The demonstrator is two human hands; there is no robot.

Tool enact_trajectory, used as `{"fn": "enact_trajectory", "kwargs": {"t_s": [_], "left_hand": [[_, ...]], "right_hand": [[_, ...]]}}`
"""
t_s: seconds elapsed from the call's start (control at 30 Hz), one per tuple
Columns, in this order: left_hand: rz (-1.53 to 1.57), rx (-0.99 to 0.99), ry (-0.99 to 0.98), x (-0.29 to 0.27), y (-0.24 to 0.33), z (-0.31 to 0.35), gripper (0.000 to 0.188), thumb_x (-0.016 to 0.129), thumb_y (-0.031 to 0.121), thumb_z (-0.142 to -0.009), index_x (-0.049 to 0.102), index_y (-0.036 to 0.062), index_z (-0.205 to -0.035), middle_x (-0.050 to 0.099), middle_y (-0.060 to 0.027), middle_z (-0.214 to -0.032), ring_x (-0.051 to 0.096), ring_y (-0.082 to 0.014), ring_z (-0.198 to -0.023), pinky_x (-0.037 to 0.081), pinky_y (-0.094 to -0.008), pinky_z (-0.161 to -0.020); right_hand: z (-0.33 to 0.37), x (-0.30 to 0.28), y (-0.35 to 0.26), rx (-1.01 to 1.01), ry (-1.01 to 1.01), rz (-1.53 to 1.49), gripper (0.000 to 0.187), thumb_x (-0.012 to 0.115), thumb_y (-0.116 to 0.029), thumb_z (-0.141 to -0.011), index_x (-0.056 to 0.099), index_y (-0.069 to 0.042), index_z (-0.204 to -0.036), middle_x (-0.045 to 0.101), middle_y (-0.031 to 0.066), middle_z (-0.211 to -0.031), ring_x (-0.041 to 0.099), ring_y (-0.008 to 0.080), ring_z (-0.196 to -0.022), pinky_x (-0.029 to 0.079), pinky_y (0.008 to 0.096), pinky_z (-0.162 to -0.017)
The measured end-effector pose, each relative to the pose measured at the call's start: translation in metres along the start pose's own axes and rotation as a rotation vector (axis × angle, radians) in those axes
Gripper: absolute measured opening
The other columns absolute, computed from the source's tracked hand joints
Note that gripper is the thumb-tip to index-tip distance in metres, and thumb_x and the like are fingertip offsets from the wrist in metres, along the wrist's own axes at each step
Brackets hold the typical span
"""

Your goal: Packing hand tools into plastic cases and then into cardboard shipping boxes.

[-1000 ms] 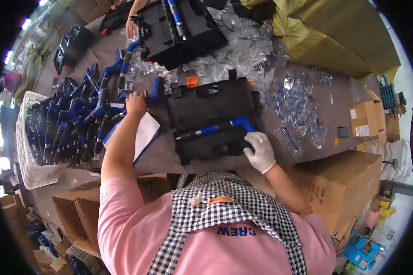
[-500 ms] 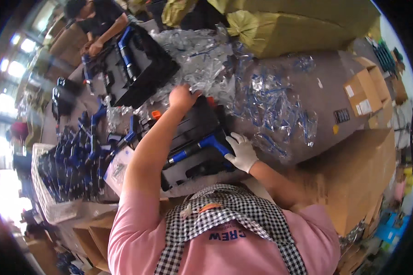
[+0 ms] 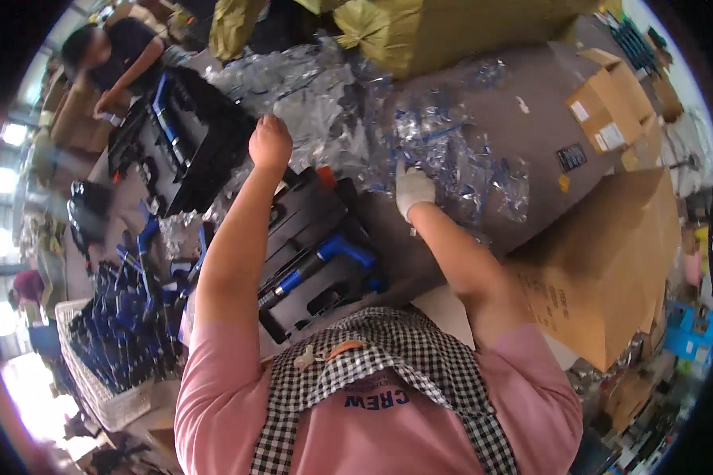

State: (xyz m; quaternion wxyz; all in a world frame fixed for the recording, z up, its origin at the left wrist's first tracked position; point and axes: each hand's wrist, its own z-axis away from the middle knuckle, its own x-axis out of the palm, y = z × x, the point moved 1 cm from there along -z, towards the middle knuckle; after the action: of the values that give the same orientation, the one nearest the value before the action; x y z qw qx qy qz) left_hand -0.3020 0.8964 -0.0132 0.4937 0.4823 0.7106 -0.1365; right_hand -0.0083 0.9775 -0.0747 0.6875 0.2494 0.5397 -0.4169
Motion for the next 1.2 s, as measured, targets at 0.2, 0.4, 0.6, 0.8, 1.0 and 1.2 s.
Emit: {"fn": "enact_trajectory", "kwargs": {"t_s": [0.2,0.4,0.6,0.8,1.0,1.2], "left_hand": [[0.097,0.289,0.121,-0.147,-0.011,0.081,0.019,0.059,0.011,-0.086,0.058,0.0054,-0.104,0.064,-0.0169,-0.100,0.062,-0.0362,-0.087,0.051,-0.0459,-0.073],[-0.073,0.467,-0.561,-0.182,-0.060,0.312,0.014,0.061,0.017,-0.076,0.062,0.0054,-0.085,0.062,-0.0117,-0.099,0.060,-0.0288,-0.088,0.051,-0.0398,-0.071],[0.160,-0.217,-0.587,-0.140,-0.070,0.381,0.015,0.061,0.018,-0.083,0.060,0.0033,-0.078,0.061,-0.0194,-0.080,0.060,-0.0414,-0.076,0.050,-0.0492,-0.067],[0.012,-0.425,-0.511,-0.113,-0.026,0.381,0.024,0.053,0.024,-0.091,0.065,0.0043,-0.083,0.066,-0.0202,-0.086,0.064,-0.0424,-0.079,0.052,-0.0517,-0.073],[-0.305,-0.251,-0.394,-0.144,-0.012,0.358,0.012,0.064,0.019,-0.069,0.068,0.0099,-0.076,0.061,-0.0078,-0.089,0.056,-0.0294,-0.091,0.047,-0.0445,-0.075],[0.096,-0.168,-0.393,-0.143,-0.039,0.381,0.019,0.071,0.018,-0.071,0.069,0.0086,-0.088,0.060,-0.0093,-0.100,0.055,-0.0323,-0.095,0.047,-0.0437,-0.083]], "right_hand": [[-0.010,-0.062,0.001,0.014,-0.087,-0.356,0.075,0.051,-0.013,-0.083,0.020,-0.011,-0.151,0.056,0.0303,-0.126,0.056,0.0452,-0.114,0.045,0.0478,-0.097],[0.015,-0.055,0.044,-0.027,-0.377,-1.629,0.062,0.050,-0.009,-0.082,0.040,0.002,-0.142,0.064,0.0109,-0.109,0.061,0.0129,-0.071,0.051,0.0250,-0.056],[0.087,-0.008,-0.076,-0.381,-1.146,-1.442,0.050,0.062,-0.013,-0.079,0.055,0.000,-0.126,0.065,0.0060,-0.097,0.058,0.0100,-0.070,0.047,0.0224,-0.056],[0.097,0.015,-0.114,-1.232,-0.430,-0.301,0.046,0.068,-0.015,-0.073,0.063,-0.011,-0.119,0.067,0.0129,-0.100,0.063,0.0300,-0.094,0.051,0.0350,-0.082],[0.116,0.033,-0.122,-1.256,-0.044,0.026,0.016,0.056,-0.009,-0.082,0.064,-0.006,-0.097,0.059,0.0154,-0.110,0.063,0.0338,-0.097,0.054,0.0402,-0.080],[0.135,0.058,-0.118,-1.221,0.274,0.024,0.010,0.057,-0.011,-0.082,0.060,-0.008,-0.091,0.055,0.0131,-0.105,0.060,0.0284,-0.089,0.053,0.0389,-0.075]]}}
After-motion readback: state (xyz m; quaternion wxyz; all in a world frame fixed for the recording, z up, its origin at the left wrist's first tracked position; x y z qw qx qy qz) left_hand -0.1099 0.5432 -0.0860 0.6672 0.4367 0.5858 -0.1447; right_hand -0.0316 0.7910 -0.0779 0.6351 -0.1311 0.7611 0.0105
